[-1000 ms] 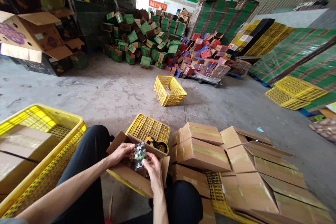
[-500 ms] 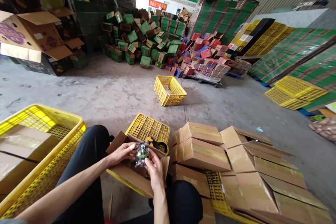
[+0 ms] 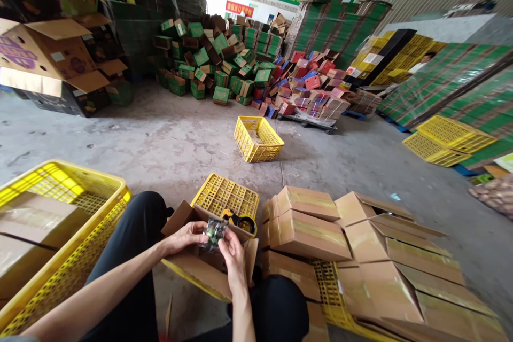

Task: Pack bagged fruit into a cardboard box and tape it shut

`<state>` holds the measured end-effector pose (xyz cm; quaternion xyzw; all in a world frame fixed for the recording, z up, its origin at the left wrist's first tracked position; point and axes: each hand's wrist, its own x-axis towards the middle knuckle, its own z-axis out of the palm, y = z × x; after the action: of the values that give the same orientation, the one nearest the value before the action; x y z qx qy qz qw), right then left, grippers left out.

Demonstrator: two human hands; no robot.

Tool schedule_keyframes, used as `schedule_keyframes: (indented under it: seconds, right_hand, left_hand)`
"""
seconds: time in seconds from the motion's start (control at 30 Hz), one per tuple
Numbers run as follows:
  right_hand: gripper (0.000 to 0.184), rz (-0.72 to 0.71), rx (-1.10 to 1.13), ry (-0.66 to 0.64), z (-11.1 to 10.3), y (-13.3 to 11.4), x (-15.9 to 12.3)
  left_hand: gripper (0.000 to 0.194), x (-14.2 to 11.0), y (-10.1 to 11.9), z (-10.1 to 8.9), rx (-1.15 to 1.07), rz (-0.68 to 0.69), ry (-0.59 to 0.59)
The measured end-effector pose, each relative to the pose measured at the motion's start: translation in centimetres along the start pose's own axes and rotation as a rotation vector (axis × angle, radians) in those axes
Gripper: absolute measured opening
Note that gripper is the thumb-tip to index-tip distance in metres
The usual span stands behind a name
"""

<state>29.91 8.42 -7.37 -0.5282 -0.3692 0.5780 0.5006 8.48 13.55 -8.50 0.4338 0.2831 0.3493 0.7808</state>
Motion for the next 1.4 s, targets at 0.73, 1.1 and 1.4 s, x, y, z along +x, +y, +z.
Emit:
schedule_keyframes:
  seconds: [0.73, 1.1, 1.4]
  right_hand:
    - [0.051, 0.039, 0.073, 0.122, -0.3, -0.6, -0.4]
    - [0.038, -0.041, -0.114, -0.101, 0.4, -1.8, -1.2]
    - [0.041, -0.004, -0.11, -0.232, 1.2, -1.4, -1.6]
  left_hand:
    - [0.094, 0.1, -1.3, -0.7, -0.049, -0.149, 0.099]
    - [0.078, 0.8, -1.6, -1.0, -0.185, -0.303, 0.134]
    - [0.058, 0.7, -2.1, -1.2, -0.156, -0.124, 0.12]
